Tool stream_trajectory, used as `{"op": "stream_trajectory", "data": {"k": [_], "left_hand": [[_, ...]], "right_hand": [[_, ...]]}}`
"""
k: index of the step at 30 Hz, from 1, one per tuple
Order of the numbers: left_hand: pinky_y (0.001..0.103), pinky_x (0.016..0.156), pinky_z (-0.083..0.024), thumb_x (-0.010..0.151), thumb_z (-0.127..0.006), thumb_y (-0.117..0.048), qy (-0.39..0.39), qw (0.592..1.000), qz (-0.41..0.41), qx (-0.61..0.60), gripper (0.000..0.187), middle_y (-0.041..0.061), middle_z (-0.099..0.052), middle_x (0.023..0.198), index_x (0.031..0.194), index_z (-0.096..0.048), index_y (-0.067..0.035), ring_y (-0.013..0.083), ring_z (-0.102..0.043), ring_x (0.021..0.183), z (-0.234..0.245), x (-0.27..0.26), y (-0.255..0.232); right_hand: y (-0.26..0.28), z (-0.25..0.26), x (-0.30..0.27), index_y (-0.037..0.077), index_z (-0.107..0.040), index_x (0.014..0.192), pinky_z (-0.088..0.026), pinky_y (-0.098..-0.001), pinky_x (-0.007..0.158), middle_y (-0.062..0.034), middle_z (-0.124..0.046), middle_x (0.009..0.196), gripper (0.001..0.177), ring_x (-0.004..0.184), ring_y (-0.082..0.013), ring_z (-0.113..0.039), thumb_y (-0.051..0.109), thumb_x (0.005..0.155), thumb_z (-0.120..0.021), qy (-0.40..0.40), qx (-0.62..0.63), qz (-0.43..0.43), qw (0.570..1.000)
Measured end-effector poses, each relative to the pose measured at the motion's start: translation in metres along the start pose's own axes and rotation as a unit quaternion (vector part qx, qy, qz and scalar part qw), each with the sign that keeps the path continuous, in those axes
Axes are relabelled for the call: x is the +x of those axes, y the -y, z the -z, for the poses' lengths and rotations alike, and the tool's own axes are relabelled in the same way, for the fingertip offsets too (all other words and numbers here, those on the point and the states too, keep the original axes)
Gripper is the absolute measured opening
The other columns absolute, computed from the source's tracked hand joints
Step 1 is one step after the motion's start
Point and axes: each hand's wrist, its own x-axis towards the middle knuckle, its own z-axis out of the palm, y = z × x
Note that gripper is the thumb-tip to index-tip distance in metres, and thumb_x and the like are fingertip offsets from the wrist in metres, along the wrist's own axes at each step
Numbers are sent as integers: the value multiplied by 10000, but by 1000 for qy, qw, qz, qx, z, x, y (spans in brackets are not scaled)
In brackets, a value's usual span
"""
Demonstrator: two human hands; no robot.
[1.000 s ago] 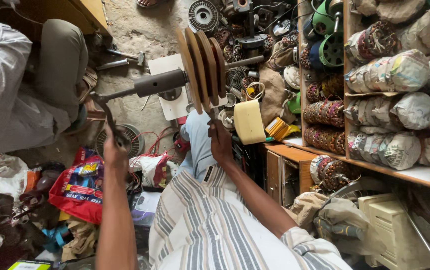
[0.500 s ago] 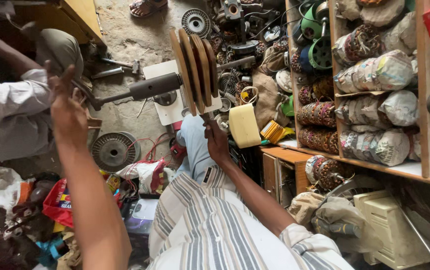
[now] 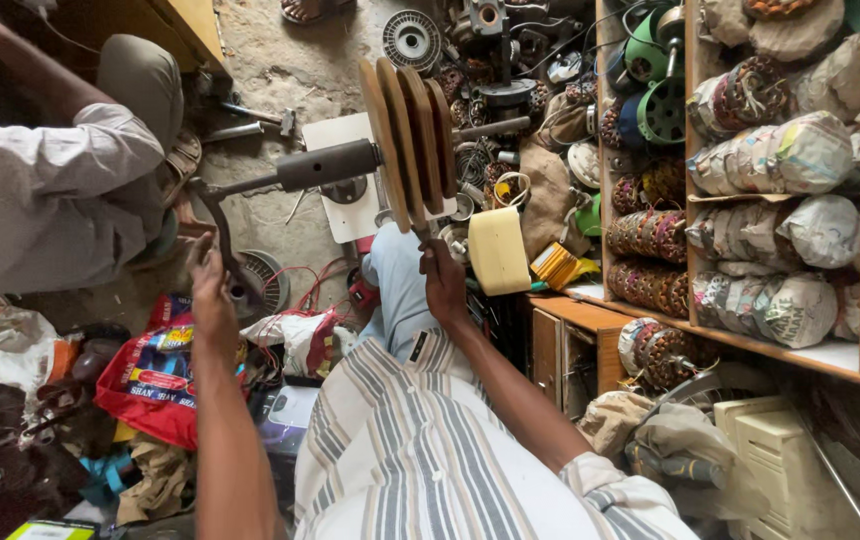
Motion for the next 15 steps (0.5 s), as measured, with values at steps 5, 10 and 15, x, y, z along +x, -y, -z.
{"op": "stream_trajectory", "data": {"k": [5, 10, 15], "left_hand": [[311, 932, -527, 1239, -513, -102, 24, 959, -261, 107, 216, 38, -621, 1207, 1441, -494, -177, 184, -663, 1070, -1, -13, -62], [370, 1048, -509, 1194, -585, -93, 107, 945, -186, -246, 609, 22, -647, 1367, 1699, -253, -171, 214, -645, 1121, -17, 52, -83], [423, 1126, -379, 1257, -484, -333, 46, 982, -162, -89, 414, 120, -655, 1276, 1616, -375, -160, 208, -543, 1199, -21, 121, -57]], "right_hand": [[1, 2, 13, 45, -580, 1095, -442, -351, 632, -75, -568, 719, 189, 660, -171, -573, 174, 1092, -442, -18, -16, 45, 999], [5, 3, 10, 35, -585, 1064, -447, -367, 637, -90, -552, 712, 190, 649, -202, -550, 169, 1096, -454, -1, -16, 21, 1000], [7, 5, 0, 30, -577, 1071, -451, -368, 628, -86, -544, 697, 203, 627, -211, -537, 182, 1089, -444, 8, -10, 8, 1000]]}}
